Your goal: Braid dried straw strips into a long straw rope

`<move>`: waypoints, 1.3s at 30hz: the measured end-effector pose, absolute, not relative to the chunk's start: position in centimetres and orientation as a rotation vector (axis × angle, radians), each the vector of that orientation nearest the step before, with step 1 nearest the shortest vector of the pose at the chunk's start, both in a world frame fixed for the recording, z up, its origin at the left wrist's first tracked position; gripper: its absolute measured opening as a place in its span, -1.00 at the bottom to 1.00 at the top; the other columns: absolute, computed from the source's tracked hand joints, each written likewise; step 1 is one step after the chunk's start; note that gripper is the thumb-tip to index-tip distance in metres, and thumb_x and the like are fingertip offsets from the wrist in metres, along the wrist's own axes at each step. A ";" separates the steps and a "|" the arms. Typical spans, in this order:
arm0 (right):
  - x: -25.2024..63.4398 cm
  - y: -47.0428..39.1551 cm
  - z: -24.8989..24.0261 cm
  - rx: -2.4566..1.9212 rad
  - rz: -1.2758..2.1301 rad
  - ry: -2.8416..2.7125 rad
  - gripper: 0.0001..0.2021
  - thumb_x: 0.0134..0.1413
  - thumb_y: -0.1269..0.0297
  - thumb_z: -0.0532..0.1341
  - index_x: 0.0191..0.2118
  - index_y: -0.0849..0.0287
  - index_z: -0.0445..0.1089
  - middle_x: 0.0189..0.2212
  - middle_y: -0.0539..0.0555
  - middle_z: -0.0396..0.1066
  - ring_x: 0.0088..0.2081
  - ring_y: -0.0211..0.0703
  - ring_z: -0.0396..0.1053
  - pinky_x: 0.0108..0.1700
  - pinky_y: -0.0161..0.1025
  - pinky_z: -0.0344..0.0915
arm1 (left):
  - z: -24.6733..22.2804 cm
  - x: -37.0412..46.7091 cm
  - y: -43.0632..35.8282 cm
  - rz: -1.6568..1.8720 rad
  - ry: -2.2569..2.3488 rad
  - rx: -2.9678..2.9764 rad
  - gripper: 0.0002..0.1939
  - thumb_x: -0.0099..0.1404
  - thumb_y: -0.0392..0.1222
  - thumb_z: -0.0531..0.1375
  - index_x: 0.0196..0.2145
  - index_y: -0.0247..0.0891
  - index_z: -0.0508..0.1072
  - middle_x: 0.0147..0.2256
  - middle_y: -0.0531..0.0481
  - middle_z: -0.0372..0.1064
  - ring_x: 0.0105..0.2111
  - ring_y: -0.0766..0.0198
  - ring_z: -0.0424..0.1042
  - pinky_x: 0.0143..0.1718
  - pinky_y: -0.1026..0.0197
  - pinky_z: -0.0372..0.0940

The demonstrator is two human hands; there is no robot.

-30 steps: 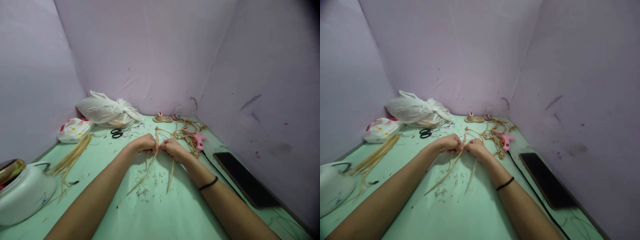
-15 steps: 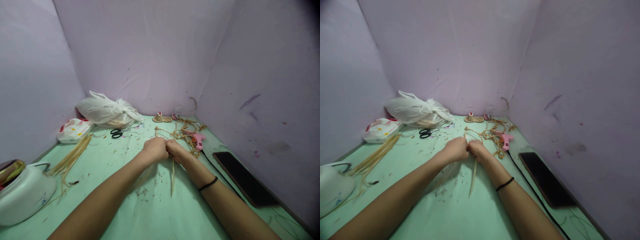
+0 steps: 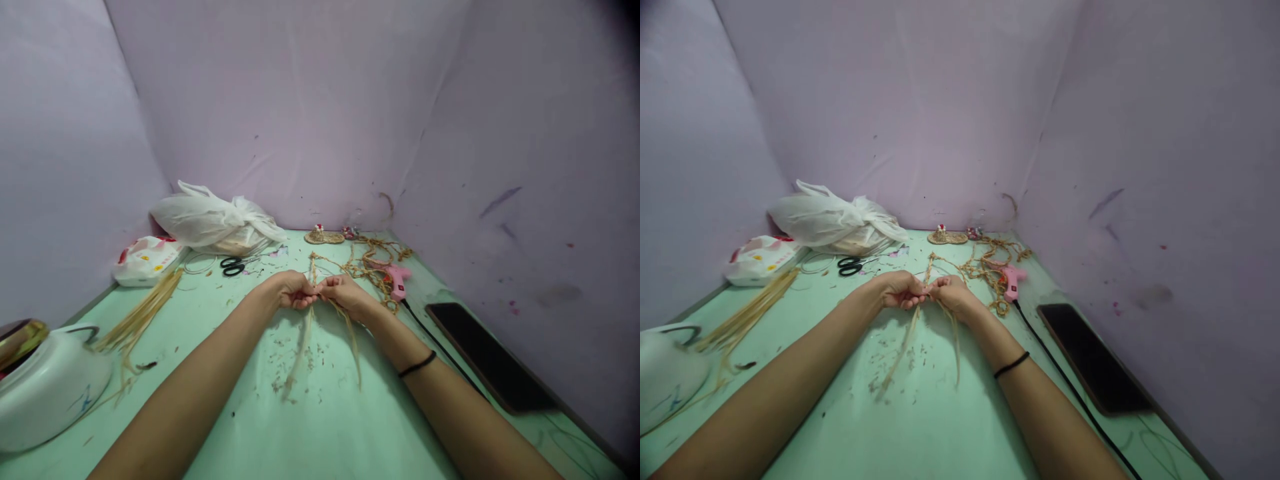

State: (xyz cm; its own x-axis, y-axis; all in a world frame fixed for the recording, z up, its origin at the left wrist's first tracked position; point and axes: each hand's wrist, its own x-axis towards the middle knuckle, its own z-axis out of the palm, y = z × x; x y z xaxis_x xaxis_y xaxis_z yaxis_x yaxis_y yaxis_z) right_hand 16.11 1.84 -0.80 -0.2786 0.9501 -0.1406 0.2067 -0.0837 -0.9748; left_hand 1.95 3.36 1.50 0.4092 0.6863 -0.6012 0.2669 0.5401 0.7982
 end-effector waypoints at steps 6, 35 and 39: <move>16.5 2.3 -1.2 -1.308 1.064 -1.906 -0.95 -0.24 0.41 0.10 -0.60 0.26 0.26 -0.72 -0.11 0.16 -0.64 -0.41 0.04 -0.60 -0.43 -0.04 | 1.2 1.9 3.7 0.297 1.348 1.112 -0.89 -0.04 -0.49 0.08 -0.63 -0.40 0.32 -0.74 0.02 0.21 -0.75 0.48 0.13 -0.75 0.43 0.03; 16.4 1.4 0.7 -1.232 1.992 -1.170 -0.89 -0.08 0.56 0.05 -0.52 0.27 0.23 -0.70 -0.03 0.25 -0.68 -0.40 0.21 -0.55 -0.40 0.27 | 1.6 2.4 2.3 0.559 1.367 1.466 -0.82 -0.22 -0.39 0.09 -0.57 -0.40 0.43 -0.85 0.17 -0.02 -0.79 0.49 -0.08 -0.76 0.38 -0.18; 16.7 1.9 0.4 -1.395 1.894 -1.239 -0.84 -0.11 0.54 0.07 -0.62 0.27 0.16 -0.79 -0.14 0.04 -0.80 -0.53 -0.13 -0.77 -0.49 -0.19 | 1.2 2.4 2.5 0.574 1.368 1.520 -0.85 -0.22 -0.39 0.09 -0.60 -0.40 0.41 -0.84 0.17 -0.03 -0.77 0.49 -0.08 -0.75 0.37 -0.18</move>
State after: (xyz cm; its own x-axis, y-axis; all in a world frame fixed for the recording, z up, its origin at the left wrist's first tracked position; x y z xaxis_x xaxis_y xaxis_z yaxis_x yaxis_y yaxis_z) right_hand 16.69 1.94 0.42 -0.3663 0.7921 -0.4883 0.1303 -0.4760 -0.8698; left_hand 2.39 2.54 1.18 0.2558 0.9331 -0.2528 0.4732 0.1072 0.8744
